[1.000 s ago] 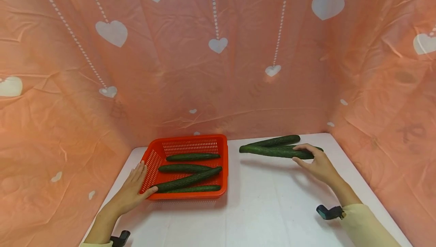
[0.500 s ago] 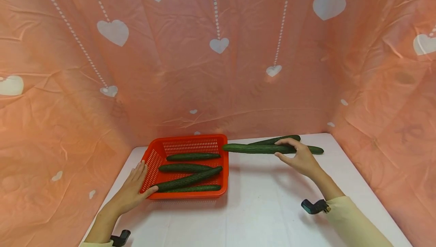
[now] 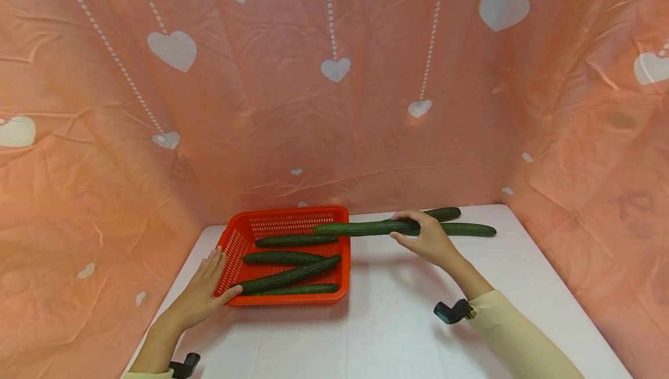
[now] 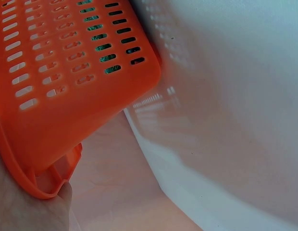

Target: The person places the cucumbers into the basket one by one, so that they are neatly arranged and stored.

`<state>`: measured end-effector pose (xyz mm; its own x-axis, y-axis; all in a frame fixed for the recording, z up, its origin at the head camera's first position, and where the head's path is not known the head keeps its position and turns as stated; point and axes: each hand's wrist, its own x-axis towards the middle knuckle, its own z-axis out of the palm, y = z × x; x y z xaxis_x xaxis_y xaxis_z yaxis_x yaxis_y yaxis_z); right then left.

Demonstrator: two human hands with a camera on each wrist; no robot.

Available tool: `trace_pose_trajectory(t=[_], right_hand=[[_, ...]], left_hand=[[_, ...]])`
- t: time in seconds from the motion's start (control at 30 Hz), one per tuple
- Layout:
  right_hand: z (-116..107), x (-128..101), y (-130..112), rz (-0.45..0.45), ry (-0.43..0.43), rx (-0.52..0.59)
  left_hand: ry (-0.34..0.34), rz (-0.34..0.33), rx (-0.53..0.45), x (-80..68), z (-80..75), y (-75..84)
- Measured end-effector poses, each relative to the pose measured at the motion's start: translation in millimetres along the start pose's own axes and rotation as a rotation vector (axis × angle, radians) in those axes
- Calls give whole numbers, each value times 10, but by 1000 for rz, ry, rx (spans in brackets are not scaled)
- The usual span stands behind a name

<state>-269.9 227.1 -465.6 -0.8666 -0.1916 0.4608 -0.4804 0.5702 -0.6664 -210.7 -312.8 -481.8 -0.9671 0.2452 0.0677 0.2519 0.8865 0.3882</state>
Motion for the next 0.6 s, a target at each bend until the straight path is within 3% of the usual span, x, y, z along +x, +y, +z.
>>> trace_pose_trajectory(t=[0.23,0.6], right_hand=[[187,118,-151,-43,-3,48],[530,307,-408,-96,-78,59]], left_hand=[[1,7,14,11,22,-15],[10,20,25,9,22,-17]])
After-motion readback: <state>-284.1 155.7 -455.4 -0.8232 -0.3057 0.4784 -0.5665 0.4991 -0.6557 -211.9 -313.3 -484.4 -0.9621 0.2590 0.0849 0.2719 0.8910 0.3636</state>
